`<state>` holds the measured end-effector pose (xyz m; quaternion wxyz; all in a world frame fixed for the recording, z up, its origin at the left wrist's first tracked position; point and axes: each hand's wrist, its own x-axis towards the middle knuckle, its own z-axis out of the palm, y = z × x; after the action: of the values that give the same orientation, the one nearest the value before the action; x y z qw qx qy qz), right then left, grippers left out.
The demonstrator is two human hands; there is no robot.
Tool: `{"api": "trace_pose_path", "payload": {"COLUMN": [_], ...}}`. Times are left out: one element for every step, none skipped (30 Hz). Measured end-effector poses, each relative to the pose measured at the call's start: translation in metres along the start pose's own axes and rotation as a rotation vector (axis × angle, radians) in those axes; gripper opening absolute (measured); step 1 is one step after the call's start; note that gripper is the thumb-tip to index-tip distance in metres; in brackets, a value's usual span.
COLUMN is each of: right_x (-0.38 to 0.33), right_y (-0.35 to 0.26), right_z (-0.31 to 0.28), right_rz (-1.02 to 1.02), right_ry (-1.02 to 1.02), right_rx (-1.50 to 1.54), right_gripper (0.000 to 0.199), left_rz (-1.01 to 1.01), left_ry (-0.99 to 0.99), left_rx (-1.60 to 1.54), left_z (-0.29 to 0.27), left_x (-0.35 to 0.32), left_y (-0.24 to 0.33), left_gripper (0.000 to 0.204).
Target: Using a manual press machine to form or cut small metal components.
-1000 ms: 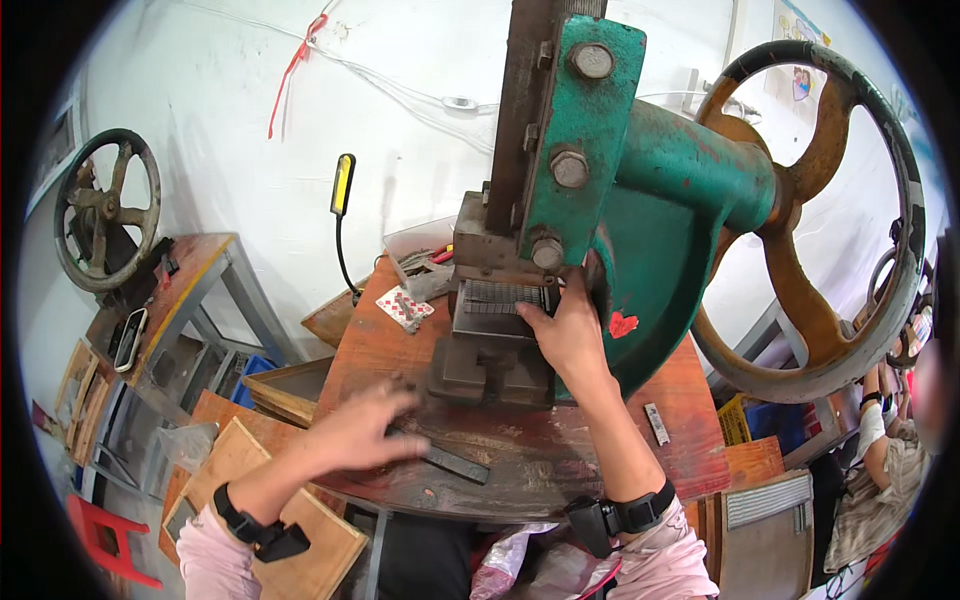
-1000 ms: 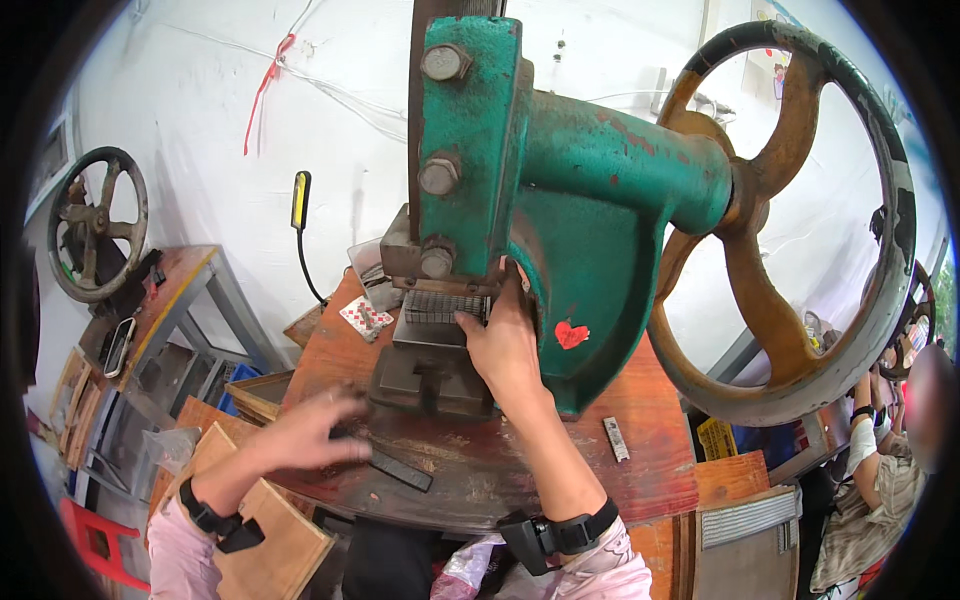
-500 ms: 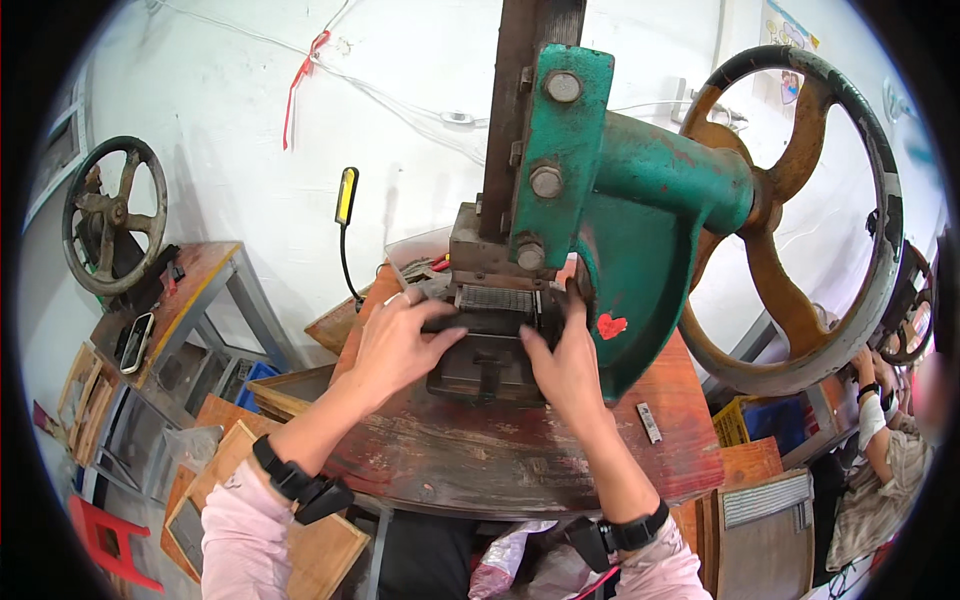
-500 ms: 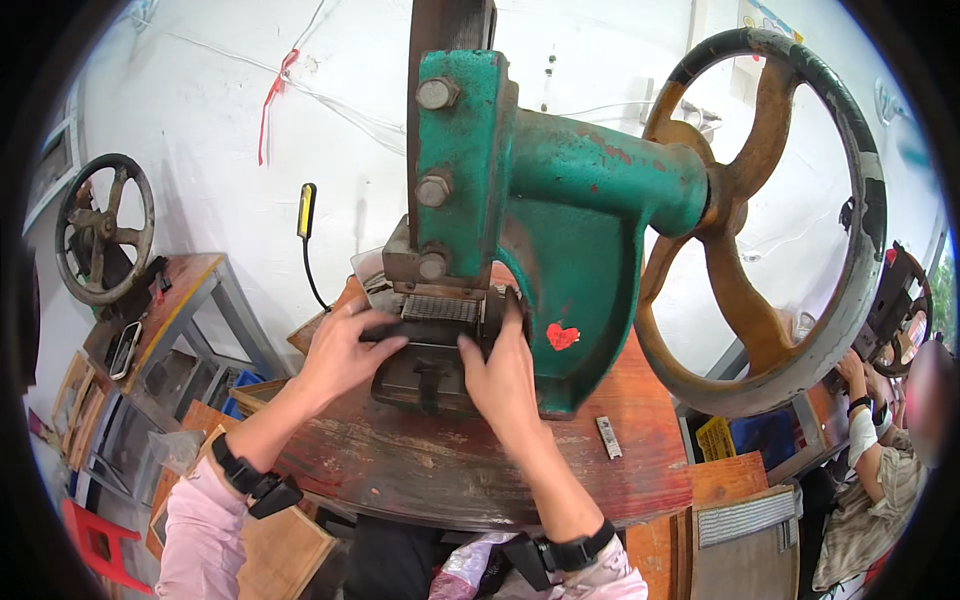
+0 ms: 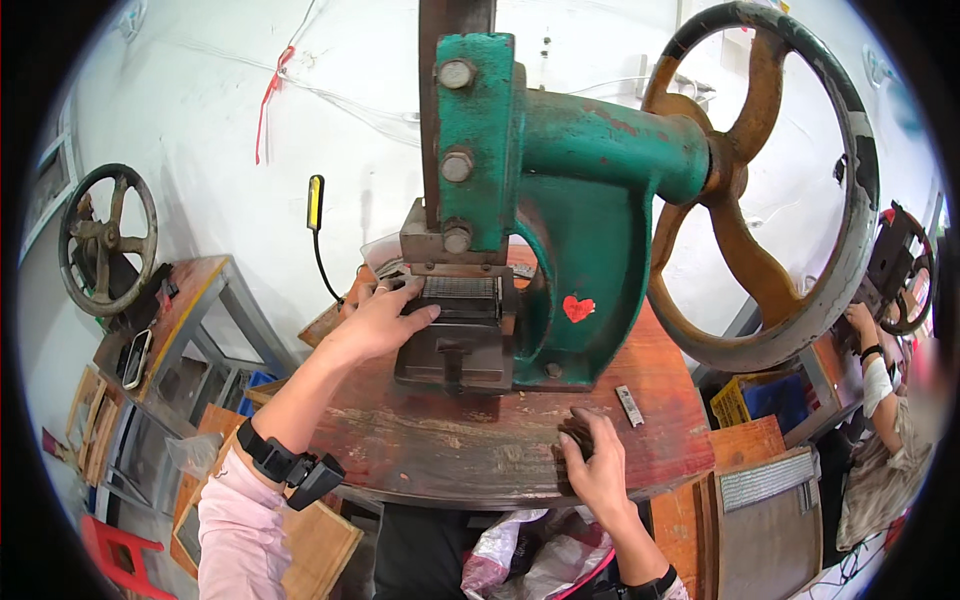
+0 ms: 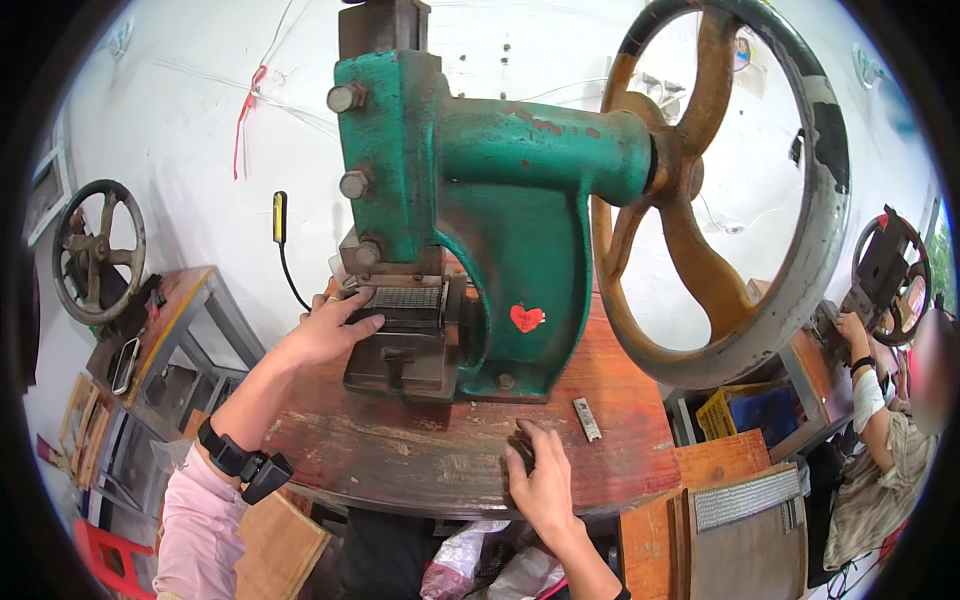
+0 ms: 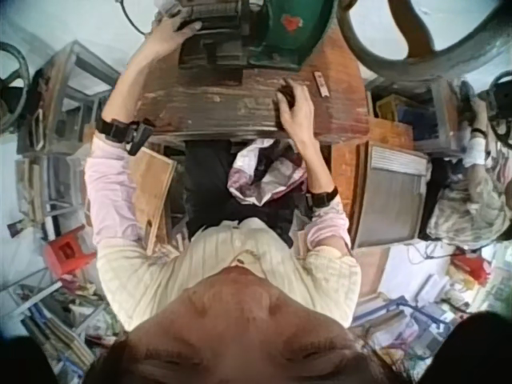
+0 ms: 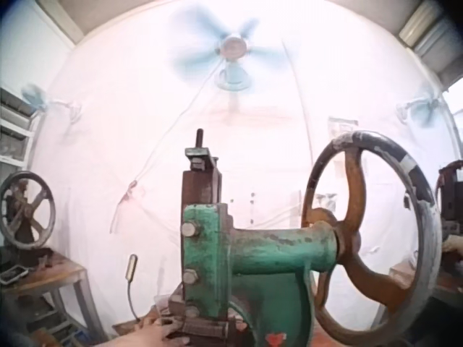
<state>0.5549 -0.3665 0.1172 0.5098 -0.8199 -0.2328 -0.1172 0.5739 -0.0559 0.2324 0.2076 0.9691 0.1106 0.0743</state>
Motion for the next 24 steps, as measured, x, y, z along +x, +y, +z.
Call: {"api": "trace_pose_path", "payload": {"right_x": [0.001, 0.002, 0.005, 0.010, 0.016, 0.024, 0.034, 0.048, 0.062, 0.076, 0.091, 0.104, 0.118, 0.129, 0.137, 0.142, 0.147, 0.149, 0.150, 0.151, 0.151, 0.151, 0.152, 0.153], "right_y": [-0.001, -0.003, -0.006, -0.010, -0.016, -0.022, -0.029, -0.036, -0.043, -0.051, -0.058, -0.063, -0.067, -0.070, -0.072, -0.073, -0.073, -0.072, -0.071, -0.071, -0.070, -0.069, -0.068, -0.068], "right_z": [0.001, 0.002, 0.004, 0.006, 0.010, 0.015, 0.021, 0.028, 0.035, 0.045, 0.056, 0.065, 0.072, 0.080, 0.086, 0.090, 0.093, 0.095, 0.096, 0.097, 0.097, 0.097, 0.097, 0.097], "right_rz": [-0.004, -0.047, -0.077, -0.092, -0.160, -0.227, -0.286, -0.376, -0.453, -0.471, -0.479, -0.518, -0.496, -0.403, -0.281, -0.316, -0.263, -0.200, -0.223, -0.235, -0.225, -0.220, -0.191, -0.149], "right_ry": [0.007, 0.006, -0.007, 0.003, 0.028, 0.053, 0.087, 0.092, 0.087, 0.097, 0.103, 0.115, 0.102, 0.110, 0.108, 0.106, 0.098, 0.076, 0.070, 0.073, 0.068, 0.070, 0.093, 0.055], "right_rx": [-0.019, -0.058, -0.104, -0.096, -0.075, -0.055, -0.083, -0.085, -0.107, -0.088, -0.114, -0.137, -0.138, -0.191, -0.245, -0.244, -0.276, -0.314, -0.308, -0.300, -0.283, -0.267, -0.248, -0.269], "right_gripper": [0.038, 0.037, 0.035, 0.035, 0.035, 0.034, 0.034, 0.038, 0.041, 0.041, 0.046, 0.051, 0.051, 0.054, 0.058, 0.058, 0.057, 0.058, 0.055, 0.055, 0.055, 0.054, 0.055, 0.055], "left_rz": [0.015, 0.019, 0.006, 0.005, -0.005, -0.013, -0.012, -0.013, -0.018, -0.014, -0.010, -0.008, -0.013, -0.008, -0.006, -0.014, -0.010, 0.001, 0.012, 0.002, 0.012, 0.025, 0.024, 0.023], "left_ry": [-0.003, -0.019, -0.029, -0.022, -0.012, -0.005, -0.008, -0.013, -0.010, -0.014, 0.002, 0.018, 0.024, 0.040, 0.044, 0.058, 0.064, 0.079, 0.092, 0.084, 0.101, 0.113, 0.116, 0.098], "left_rx": [0.010, 0.020, 0.011, 0.013, 0.034, 0.054, 0.052, 0.047, 0.044, 0.039, 0.061, 0.083, 0.080, 0.095, 0.110, 0.104, 0.128, 0.155, 0.169, 0.155, 0.153, 0.157, 0.149, 0.142], "left_z": [0.000, -0.001, -0.001, -0.001, -0.001, -0.002, -0.002, -0.002, -0.002, -0.003, -0.003, -0.002, -0.002, -0.001, 0.000, 0.002, 0.003, 0.004, 0.005, 0.005, 0.005, 0.005, 0.003, 0.001], "left_x": [0.001, 0.002, 0.002, 0.002, 0.001, 0.001, 0.000, 0.000, 0.000, -0.001, -0.001, -0.002, -0.003, -0.004, -0.005, -0.006, -0.006, -0.007, -0.007, -0.007, -0.007, -0.006, -0.006, -0.005], "left_y": [0.000, -0.001, -0.001, -0.001, -0.001, 0.000, 0.000, 0.001, 0.002, 0.003, 0.003, 0.003, 0.004, 0.004, 0.004, 0.003, 0.003, 0.003, 0.002, 0.002, 0.001, 0.001, 0.001, 0.000], "left_gripper": [0.067, 0.068, 0.070, 0.070, 0.070, 0.070, 0.070, 0.070, 0.070, 0.070, 0.069, 0.069, 0.069, 0.068, 0.067, 0.067, 0.066, 0.066, 0.064, 0.064, 0.064, 0.065, 0.065, 0.065]}}
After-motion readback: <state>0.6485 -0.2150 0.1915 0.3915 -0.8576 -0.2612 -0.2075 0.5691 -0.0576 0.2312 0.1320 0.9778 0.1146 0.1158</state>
